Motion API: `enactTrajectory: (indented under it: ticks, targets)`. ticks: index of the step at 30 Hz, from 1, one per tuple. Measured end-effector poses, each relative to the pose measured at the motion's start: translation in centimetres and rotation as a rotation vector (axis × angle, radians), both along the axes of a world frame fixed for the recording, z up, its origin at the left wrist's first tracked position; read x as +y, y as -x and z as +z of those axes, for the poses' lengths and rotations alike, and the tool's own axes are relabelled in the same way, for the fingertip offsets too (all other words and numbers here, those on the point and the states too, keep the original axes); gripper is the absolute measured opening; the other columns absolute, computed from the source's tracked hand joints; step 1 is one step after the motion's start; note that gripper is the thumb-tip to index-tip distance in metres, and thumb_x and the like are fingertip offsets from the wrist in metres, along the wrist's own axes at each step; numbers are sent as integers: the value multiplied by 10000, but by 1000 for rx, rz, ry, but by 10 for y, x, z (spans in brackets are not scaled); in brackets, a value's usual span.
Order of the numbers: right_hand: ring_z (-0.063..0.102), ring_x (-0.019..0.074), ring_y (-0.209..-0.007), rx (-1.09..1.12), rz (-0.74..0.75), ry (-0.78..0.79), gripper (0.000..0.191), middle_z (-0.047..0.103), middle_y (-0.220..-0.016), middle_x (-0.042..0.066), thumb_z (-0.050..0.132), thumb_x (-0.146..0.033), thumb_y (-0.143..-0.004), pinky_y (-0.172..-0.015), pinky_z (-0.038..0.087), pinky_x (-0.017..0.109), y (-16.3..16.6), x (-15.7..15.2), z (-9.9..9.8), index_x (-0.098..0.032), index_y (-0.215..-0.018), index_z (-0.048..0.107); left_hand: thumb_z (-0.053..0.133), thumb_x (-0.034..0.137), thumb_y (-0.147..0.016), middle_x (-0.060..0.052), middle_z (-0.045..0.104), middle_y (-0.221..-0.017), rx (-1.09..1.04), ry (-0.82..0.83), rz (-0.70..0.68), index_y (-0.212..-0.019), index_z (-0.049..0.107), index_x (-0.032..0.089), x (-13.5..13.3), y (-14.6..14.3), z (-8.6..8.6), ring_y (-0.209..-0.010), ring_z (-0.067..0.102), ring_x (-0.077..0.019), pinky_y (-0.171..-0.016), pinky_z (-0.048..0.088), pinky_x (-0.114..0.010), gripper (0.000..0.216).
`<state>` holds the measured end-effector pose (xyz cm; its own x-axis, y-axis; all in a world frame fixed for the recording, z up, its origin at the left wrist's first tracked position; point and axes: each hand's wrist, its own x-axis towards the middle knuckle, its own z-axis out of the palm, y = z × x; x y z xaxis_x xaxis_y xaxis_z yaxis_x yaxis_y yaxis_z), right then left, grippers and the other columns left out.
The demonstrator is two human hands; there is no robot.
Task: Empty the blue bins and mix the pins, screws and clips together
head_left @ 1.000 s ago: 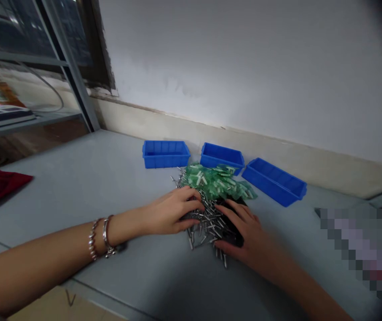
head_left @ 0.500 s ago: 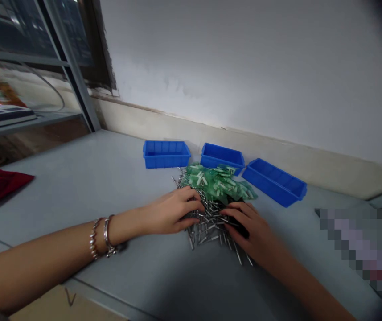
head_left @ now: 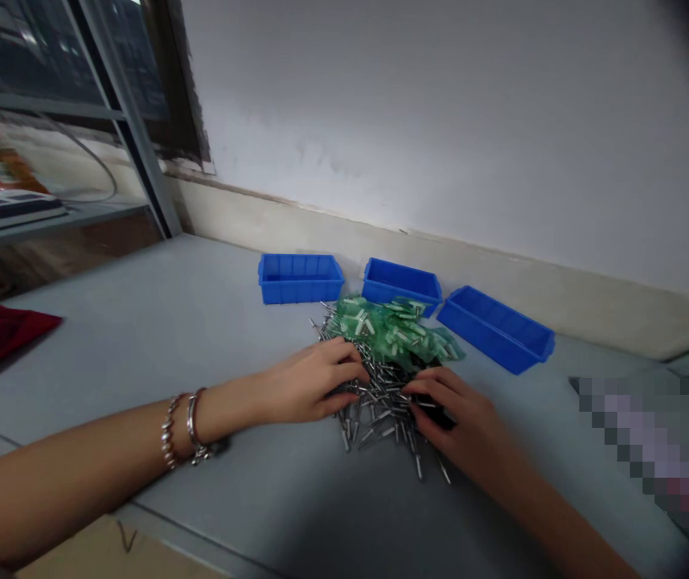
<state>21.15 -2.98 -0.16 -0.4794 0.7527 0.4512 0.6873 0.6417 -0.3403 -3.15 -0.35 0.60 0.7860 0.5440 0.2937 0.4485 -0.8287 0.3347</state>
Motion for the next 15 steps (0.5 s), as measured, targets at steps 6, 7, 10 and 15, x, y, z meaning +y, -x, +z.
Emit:
enactTrajectory:
  ticks: [6,7,10,15]
  targets:
    - [611,163,-802,73,-4,60,182,620,-877,48,468,-142,-792,-679,520,284,1,-3,5,-222,-898,592,519,220,-846,-97,522,-1021,-1,7,-6,-1049,556,140,-1,0,2,-946,489,-201,-847,443,-337,222]
    - [612,156,-777,93,-10,81,171,619,-865,45,468,-148,-795,-664,520,277,1,-3,5,-220,-890,591,519,224,-847,-97,523,-1018,-3,6,-6,-1049,557,141,-1,-1,2,-943,490,-201,-843,444,-337,222]
    - [610,138,-706,154,-43,176,142,617,-838,35,468,-173,-804,-626,520,256,0,-2,6,-218,-861,590,518,227,-848,-91,521,-1010,-10,2,-2,-1059,555,150,-1,-1,2,-935,492,-198,-839,445,-335,227]
    - [618,141,-708,217,-67,289,129,624,-858,31,473,-210,-809,-620,527,256,-2,-1,6,-227,-872,585,521,217,-843,-90,526,-999,-11,1,-7,-1058,552,157,0,-1,1,-936,491,-200,-835,447,-339,225]
